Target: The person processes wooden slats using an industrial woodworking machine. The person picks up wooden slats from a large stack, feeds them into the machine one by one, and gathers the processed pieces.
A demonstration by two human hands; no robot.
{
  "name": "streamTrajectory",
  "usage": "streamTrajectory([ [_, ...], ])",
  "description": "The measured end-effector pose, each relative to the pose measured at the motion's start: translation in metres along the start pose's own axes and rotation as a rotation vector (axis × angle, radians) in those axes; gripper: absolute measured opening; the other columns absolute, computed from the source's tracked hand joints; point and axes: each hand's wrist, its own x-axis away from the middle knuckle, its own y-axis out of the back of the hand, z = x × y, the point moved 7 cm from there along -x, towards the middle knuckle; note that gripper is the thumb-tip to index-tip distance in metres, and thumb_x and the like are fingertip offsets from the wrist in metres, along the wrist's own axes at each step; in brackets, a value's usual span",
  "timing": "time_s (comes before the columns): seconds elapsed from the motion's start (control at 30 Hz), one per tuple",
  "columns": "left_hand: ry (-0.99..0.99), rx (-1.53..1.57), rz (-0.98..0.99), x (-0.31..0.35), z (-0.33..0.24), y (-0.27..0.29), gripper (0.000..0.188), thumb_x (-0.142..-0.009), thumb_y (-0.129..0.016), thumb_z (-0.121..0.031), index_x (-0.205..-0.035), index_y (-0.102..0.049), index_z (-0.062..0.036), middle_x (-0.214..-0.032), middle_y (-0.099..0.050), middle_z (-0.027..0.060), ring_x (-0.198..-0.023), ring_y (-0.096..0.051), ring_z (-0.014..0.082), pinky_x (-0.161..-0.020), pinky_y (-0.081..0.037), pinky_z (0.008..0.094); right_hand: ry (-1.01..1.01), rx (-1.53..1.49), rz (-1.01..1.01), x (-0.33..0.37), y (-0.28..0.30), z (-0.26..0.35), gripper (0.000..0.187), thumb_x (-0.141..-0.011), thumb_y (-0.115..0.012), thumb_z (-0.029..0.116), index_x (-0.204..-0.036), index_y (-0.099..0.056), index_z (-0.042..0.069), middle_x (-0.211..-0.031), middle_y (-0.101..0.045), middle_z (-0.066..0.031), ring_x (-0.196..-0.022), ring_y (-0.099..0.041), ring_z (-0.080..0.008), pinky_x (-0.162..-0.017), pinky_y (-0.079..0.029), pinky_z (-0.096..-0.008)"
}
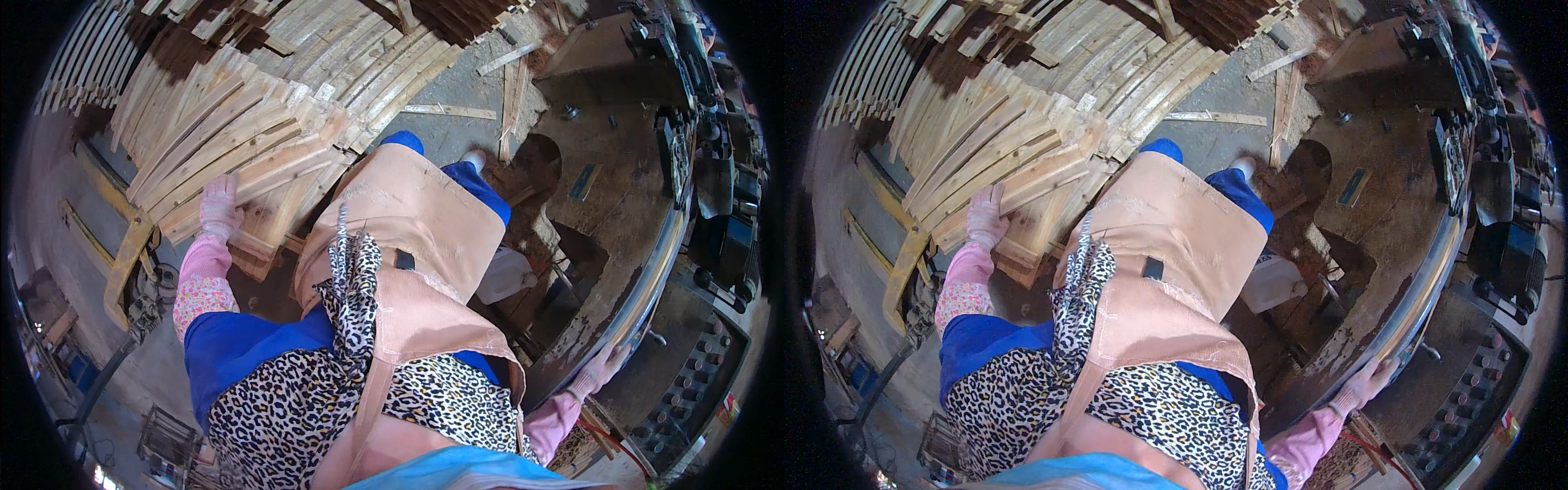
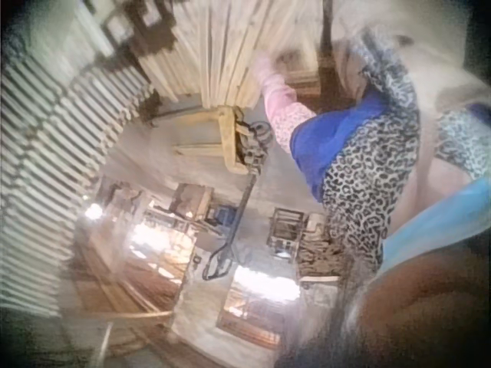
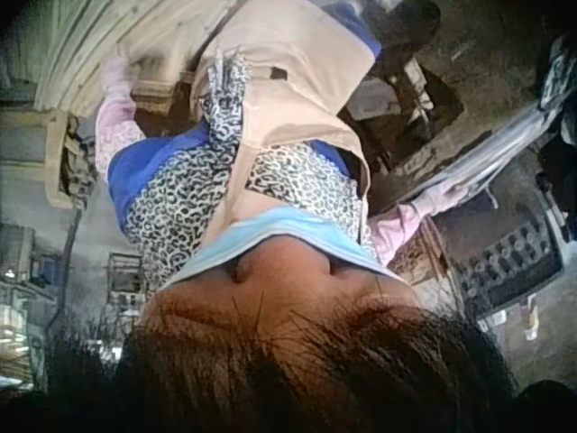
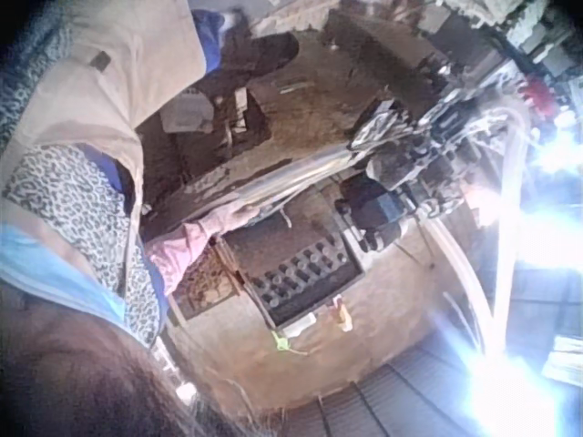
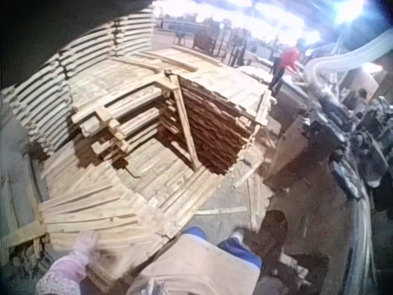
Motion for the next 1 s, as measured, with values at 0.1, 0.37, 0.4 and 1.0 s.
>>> streamTrajectory([
  [0.1, 0.035, -0.068, -0.026, 0.011, -0.001, 0.004, 0.095, -0.064, -0.082, -0.018, -0.149, -0.04, -0.0124, -0.132, -0.054, 0.0136, -0.126, -0.05, 0.0356, -0.113, -0.037, 0.0459, 0.341, 0.191, -0.054, -0.066, -0.024, 0.044, 0.052, -0.098, -0.061, 0.022, -0.146, -0.049, 0.006, -0.13, -0.063, -0.023, -0.116, -0.063, -0.0298, -0.102, -0.046, -0.0383],
  [0.37, 0.126, -0.006, 0.074, -0.008, -0.004, -0.019, 0.075, -0.076, -0.068, -0.014, -0.147, -0.044, -0.0096, -0.134, -0.059, 0.0162, -0.128, -0.053, 0.0342, -0.112, -0.04, 0.0416, 0.365, 0.586, -0.096, -0.242, -0.094, 0.072, 0.055, -0.096, -0.053, 0.05, -0.142, -0.055, 0.02, -0.123, -0.066, -0.0246, -0.112, -0.063, -0.0432, -0.095, -0.049, -0.0507],
  [0.4, 0.115, 0.048, 0.068, -0.008, -0.012, -0.007, 0.074, -0.077, -0.067, -0.014, -0.147, -0.045, -0.0092, -0.135, -0.058, 0.0171, -0.129, -0.053, 0.0339, -0.112, -0.041, 0.0419, 0.361, 0.621, -0.078, -0.253, -0.102, 0.086, 0.055, -0.096, -0.052, 0.051, -0.141, -0.055, 0.02, -0.123, -0.066, -0.0246, -0.112, -0.063, -0.0431, -0.095, -0.048, -0.051],
  [1.0, -0.788, 2.514, 0.545, -0.126, -0.341, 0.27, 0.061, -0.087, -0.07, -0.031, -0.133, -0.052, 0.0044, -0.119, -0.065, 0.0182, -0.111, -0.065, 0.031, -0.104, -0.051, 0.0454, 0.395, -0.761, 1.183, 0.173, -0.362, 0.378, 0.067, -0.098, -0.063, 0.037, -0.153, -0.041, 0.004, -0.136, -0.062, -0.0119, -0.121, -0.058, -0.0205, -0.108, -0.042, -0.0333],
])
